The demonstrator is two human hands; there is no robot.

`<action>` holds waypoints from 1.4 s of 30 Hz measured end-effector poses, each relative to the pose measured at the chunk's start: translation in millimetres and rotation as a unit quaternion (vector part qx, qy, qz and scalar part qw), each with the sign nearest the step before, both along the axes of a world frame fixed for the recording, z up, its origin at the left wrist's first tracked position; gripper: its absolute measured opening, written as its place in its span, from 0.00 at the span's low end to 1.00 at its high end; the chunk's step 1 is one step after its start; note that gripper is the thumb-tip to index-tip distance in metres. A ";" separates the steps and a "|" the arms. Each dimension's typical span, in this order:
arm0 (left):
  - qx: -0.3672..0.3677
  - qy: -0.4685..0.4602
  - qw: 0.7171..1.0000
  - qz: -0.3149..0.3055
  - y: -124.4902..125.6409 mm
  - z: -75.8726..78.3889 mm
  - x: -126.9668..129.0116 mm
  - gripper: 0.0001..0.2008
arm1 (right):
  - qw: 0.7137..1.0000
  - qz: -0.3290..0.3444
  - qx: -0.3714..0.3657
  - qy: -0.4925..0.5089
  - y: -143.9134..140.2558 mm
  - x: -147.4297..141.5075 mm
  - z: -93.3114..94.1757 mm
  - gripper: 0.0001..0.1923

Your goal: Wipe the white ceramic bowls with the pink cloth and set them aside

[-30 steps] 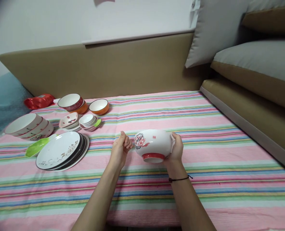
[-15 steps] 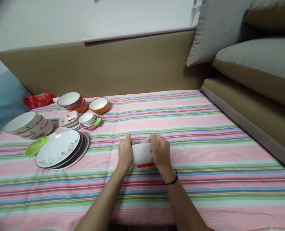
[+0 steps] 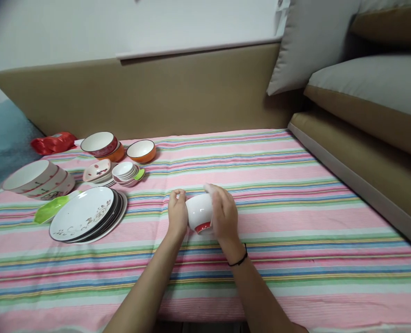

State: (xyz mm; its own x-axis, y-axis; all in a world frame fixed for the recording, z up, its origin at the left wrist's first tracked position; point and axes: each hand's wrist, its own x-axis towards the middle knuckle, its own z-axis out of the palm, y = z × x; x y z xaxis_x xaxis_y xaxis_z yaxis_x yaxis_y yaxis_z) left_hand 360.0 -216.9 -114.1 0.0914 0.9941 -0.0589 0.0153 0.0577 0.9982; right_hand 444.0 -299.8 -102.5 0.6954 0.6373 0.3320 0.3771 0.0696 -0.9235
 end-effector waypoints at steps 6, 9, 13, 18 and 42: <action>-0.032 -0.022 0.999 -0.036 3.3 3.2 -3.5 0.17 | 0.963 -0.060 -0.031 0.259 7.8 2.6 -11.6 0.23; -0.029 0.019 0.998 -0.042 -4.1 13.7 -4.7 0.24 | 0.999 -0.045 -0.016 0.022 3.1 -7.0 -5.0 0.22; -0.026 0.065 0.995 -0.065 -14.3 22.0 -4.2 0.30 | 0.968 -0.016 -0.016 -0.249 -2.7 -17.0 5.4 0.20; 0.005 0.062 0.997 -0.049 -14.2 15.8 0.1 0.18 | 0.990 -0.028 0.009 -0.140 1.9 -7.1 3.8 0.20; 0.181 -0.035 0.964 -0.190 -27.0 84.2 -16.6 0.09 | 0.985 -0.010 -0.013 -0.171 0.7 2.9 6.1 0.17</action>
